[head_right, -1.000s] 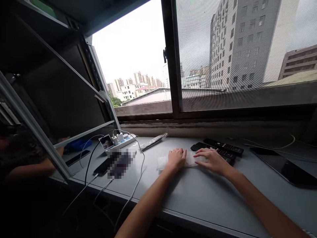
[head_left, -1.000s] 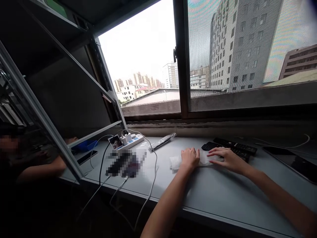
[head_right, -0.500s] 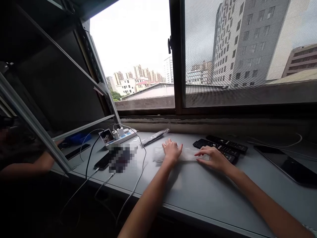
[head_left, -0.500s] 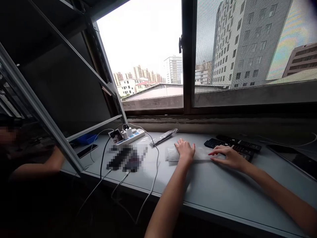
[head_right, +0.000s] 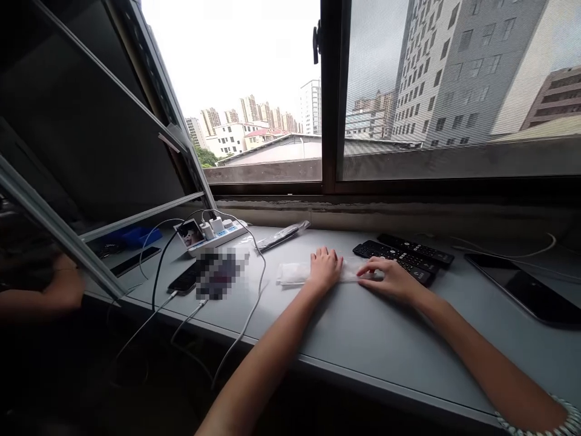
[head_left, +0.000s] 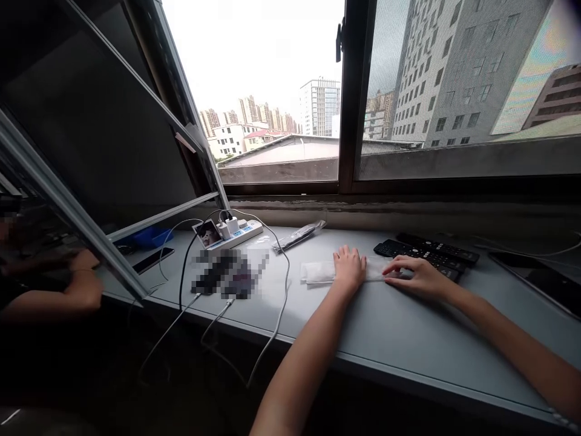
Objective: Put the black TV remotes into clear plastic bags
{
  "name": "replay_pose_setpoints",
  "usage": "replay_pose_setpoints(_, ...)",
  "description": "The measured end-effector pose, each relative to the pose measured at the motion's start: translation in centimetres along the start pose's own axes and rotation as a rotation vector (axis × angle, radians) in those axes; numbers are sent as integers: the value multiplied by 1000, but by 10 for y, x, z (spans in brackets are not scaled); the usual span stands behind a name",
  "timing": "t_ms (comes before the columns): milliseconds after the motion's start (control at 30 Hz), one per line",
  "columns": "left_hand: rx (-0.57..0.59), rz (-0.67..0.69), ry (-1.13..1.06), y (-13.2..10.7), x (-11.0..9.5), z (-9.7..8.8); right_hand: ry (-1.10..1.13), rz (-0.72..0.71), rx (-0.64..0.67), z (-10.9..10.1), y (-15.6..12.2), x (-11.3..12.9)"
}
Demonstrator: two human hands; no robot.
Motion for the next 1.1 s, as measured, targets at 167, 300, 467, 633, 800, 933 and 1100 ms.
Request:
replay_pose_setpoints(167,10,5,5,-3,2,0,-24,-10,-9,-5,-2,-2)
replay_pose_setpoints(300,11,-1,8,-6,0,-4,-60,-14,-23,-8,-5,-3)
replay_pose_setpoints(467,-33,-9,4,-7,0,-8,-61,-9,-23,-5,-6,1)
replay_pose_setpoints(633,-65,-38,4,-6,5,-6,-70,1,-54,-3,-6,2)
replay_pose_setpoints(800,-67,-52,-10,-5,8,-3,-68,36,-47,-3,-8,-1)
replay_pose_setpoints(933,-106,-23,-108,-6,3,-8,-54,56,-11,-1,-8,-2)
replay_pose_setpoints(1100,-155,38,-181,-6,-5,-14,-28,68,-27,-3,-7,2)
Point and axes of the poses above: each hand's wrist, its own y-axis towards the middle knuckle, its own z-axis out of the palm, x = y × z, the point moved 1 cm from there along y, towards the middle knuckle, and after that the axes turned 1 degree about -z, right-handed, at the moved point
